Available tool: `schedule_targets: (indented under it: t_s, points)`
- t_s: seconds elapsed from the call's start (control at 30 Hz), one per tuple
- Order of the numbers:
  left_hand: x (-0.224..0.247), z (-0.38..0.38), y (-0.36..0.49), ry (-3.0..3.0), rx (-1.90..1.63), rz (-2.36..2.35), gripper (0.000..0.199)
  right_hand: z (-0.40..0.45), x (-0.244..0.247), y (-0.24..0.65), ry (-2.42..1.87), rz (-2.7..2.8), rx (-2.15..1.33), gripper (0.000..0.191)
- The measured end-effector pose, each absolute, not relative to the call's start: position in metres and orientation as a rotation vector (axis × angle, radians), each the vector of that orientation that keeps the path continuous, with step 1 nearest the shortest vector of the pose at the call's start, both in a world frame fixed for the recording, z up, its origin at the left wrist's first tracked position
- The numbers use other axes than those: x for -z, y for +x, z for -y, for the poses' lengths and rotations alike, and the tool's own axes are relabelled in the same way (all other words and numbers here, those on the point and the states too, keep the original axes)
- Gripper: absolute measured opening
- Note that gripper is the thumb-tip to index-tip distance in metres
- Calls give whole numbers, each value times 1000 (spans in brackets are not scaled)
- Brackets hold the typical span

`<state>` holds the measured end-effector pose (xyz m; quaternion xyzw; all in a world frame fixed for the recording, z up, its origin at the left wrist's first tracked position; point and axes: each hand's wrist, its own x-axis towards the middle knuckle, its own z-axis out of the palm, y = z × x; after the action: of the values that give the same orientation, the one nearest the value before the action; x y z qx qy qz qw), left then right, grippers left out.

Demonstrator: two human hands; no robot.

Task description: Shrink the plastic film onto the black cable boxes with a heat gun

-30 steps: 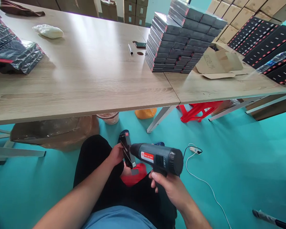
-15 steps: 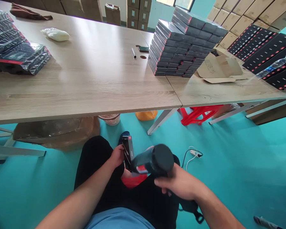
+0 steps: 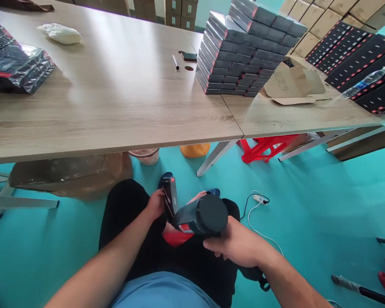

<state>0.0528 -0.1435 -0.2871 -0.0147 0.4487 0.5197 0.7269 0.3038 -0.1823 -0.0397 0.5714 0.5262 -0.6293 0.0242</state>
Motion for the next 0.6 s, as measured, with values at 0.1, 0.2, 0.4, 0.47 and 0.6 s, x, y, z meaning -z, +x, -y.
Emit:
schedule_targets:
  t_s: [0.1, 0.2, 0.4, 0.47, 0.6]
  points:
    - [282, 142, 55, -42, -1158, -977, 14, 185, 44, 303, 1948, -1694, 1967, 31]
    - [273, 140, 56, -43, -1128, -1006, 16, 187, 44, 305, 1844, -1635, 1966, 26]
    - [264, 142, 58, 15, -1112, -1033, 19, 216, 47, 336, 2044, -1527, 1997, 32]
    - [248, 140, 58, 183, -1139, -1096, 26, 226, 55, 350, 2328, -1457, 2161, 39]
    - [170, 140, 53, 961, -1144, -1106, 53, 239, 76, 381, 2800, -992, 2381, 50]
